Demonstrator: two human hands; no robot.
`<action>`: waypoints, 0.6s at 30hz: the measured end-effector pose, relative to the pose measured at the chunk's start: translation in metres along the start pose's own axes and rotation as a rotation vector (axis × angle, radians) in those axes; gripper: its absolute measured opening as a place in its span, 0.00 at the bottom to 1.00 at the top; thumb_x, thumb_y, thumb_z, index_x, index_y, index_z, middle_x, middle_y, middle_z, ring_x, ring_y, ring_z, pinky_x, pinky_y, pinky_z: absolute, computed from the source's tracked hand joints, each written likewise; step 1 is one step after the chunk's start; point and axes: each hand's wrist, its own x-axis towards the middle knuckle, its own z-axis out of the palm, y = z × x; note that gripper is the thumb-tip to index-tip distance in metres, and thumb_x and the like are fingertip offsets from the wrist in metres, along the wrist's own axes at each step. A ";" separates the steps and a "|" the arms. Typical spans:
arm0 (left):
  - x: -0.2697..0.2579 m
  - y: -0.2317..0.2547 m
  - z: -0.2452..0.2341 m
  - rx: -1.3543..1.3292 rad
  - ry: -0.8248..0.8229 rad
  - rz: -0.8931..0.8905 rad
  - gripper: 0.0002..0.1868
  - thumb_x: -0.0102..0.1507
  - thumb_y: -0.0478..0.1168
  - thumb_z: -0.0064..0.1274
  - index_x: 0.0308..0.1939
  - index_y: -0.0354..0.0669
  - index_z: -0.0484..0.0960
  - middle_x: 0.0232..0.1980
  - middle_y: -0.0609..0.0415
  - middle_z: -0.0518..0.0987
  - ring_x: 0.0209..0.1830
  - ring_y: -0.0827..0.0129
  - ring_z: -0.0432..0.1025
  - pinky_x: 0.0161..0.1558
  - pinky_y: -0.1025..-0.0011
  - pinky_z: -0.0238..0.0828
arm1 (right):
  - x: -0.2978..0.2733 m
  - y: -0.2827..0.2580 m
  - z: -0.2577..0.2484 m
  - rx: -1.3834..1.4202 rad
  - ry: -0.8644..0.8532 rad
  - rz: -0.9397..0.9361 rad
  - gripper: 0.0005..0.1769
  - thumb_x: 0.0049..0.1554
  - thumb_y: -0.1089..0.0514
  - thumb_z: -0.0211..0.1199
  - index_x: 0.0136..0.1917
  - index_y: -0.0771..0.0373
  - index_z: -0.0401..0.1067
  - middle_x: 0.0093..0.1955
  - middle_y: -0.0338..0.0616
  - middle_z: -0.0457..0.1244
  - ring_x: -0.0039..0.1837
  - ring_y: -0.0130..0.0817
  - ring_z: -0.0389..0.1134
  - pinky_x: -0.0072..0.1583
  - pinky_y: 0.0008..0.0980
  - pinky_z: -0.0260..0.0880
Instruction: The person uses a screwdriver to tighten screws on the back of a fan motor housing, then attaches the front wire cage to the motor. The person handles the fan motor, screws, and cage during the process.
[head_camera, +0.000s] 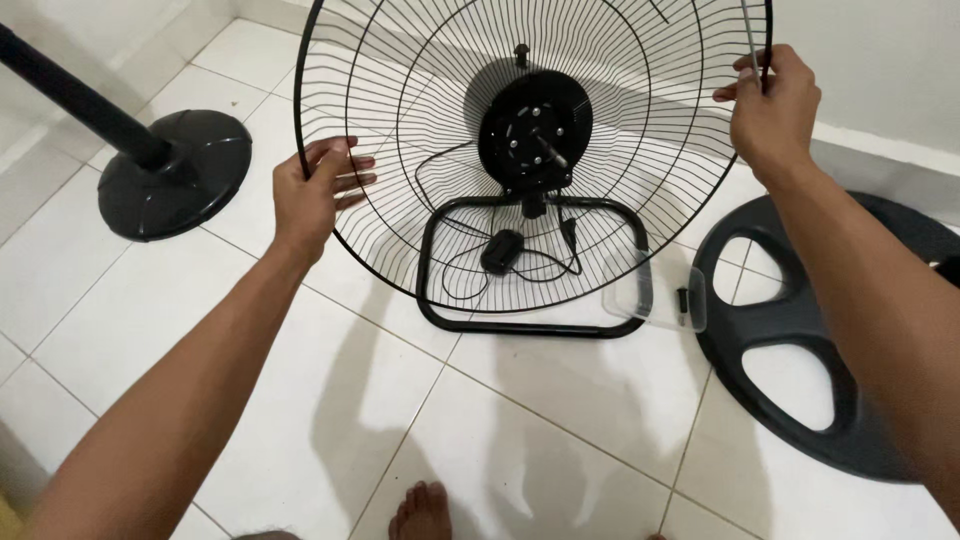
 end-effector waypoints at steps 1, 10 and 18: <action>0.003 0.002 0.001 0.004 -0.011 -0.002 0.22 0.74 0.49 0.43 0.59 0.34 0.79 0.47 0.46 0.86 0.41 0.63 0.84 0.40 0.70 0.82 | 0.002 -0.001 -0.001 -0.021 0.002 -0.054 0.08 0.69 0.71 0.48 0.58 0.72 0.68 0.52 0.52 0.69 0.51 0.35 0.77 0.48 0.29 0.73; 0.027 0.002 0.018 0.041 -0.066 0.063 0.18 0.73 0.44 0.43 0.56 0.34 0.80 0.43 0.47 0.86 0.35 0.65 0.83 0.35 0.72 0.79 | 0.007 -0.030 -0.005 -0.273 0.038 -0.099 0.11 0.68 0.71 0.52 0.62 0.70 0.71 0.49 0.52 0.72 0.49 0.39 0.76 0.51 0.36 0.72; 0.035 0.001 0.018 0.067 -0.058 0.209 0.16 0.75 0.45 0.46 0.54 0.34 0.81 0.40 0.47 0.86 0.33 0.68 0.82 0.32 0.73 0.79 | 0.014 -0.026 0.004 -0.186 0.097 -0.239 0.05 0.67 0.72 0.55 0.55 0.73 0.71 0.49 0.53 0.70 0.50 0.41 0.77 0.49 0.36 0.72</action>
